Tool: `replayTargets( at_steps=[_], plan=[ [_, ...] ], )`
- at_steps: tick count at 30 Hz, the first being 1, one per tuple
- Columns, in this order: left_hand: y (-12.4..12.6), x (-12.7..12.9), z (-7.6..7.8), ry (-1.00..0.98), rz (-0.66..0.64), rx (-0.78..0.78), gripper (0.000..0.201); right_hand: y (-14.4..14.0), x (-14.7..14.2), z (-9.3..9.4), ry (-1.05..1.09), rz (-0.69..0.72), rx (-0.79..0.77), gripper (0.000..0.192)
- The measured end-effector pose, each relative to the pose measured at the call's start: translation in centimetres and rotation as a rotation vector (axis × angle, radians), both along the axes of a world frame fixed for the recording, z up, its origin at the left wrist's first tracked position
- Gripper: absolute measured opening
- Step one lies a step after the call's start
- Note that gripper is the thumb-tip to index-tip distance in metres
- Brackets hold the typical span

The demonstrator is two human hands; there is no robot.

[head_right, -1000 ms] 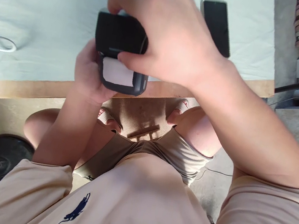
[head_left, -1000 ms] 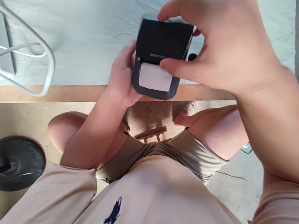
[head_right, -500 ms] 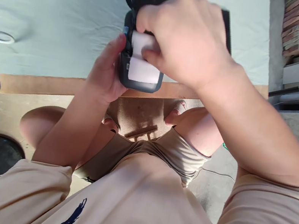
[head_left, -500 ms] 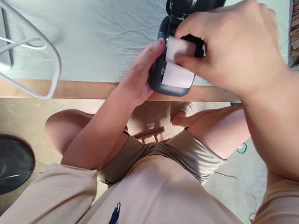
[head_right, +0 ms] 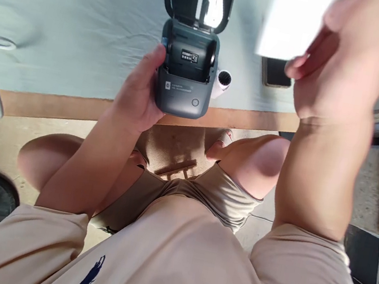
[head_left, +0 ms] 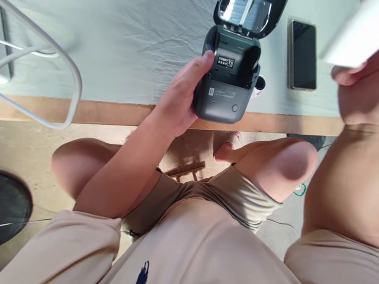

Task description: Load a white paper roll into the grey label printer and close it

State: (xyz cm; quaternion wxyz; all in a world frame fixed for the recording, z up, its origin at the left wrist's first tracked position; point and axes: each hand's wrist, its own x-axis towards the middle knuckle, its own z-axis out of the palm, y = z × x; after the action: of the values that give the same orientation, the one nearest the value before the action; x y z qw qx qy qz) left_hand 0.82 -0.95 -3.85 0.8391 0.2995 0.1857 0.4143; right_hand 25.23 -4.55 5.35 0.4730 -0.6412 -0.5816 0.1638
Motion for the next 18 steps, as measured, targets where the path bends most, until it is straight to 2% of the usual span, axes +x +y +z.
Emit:
replayTargets(
  at_steps=[1, 2, 4, 6, 10, 13, 16, 18],
  plan=[
    [0.0, 0.0, 0.1, 0.007, 0.01, 0.006, 0.024, 0.2, 1.4, -1.8, 0.224, -0.064, -0.061, 0.066],
    [0.0, 0.0, 0.2, 0.016, 0.017, 0.011, 0.026, 0.4, 2.4, -3.6, 0.277, -0.099, -0.112, 0.062],
    [0.0, 0.1, 0.3, 0.049, 0.023, 0.013, 0.029, 0.8, 3.4, -6.7, 0.284, -0.117, -0.136, 0.054],
    [0.0, 0.2, 0.4, 0.096, 0.011, 0.008, 0.03, 1.1, 3.1, -8.6, 0.214, -0.089, -0.135, 0.054],
    [0.1, 0.3, 1.0, 0.111, 0.05, -0.012, 0.033, 1.5, 1.5, -8.8, -0.106, 0.024, -0.071, 0.053],
    [0.0, 0.1, 1.3, 0.119, 0.045, -0.024, 0.034, 1.3, 0.9, -8.5, -0.23, 0.045, -0.06, 0.049],
    [-0.1, 0.0, 1.6, 0.115, 0.04, -0.012, 0.035, 0.1, 0.3, -8.5, -0.288, 0.024, -0.018, 0.054],
    [-0.1, 0.0, 1.7, 0.101, 0.052, -0.009, 0.037, -1.2, -0.5, -8.5, -0.303, -0.044, 0.068, 0.048]
  ],
)
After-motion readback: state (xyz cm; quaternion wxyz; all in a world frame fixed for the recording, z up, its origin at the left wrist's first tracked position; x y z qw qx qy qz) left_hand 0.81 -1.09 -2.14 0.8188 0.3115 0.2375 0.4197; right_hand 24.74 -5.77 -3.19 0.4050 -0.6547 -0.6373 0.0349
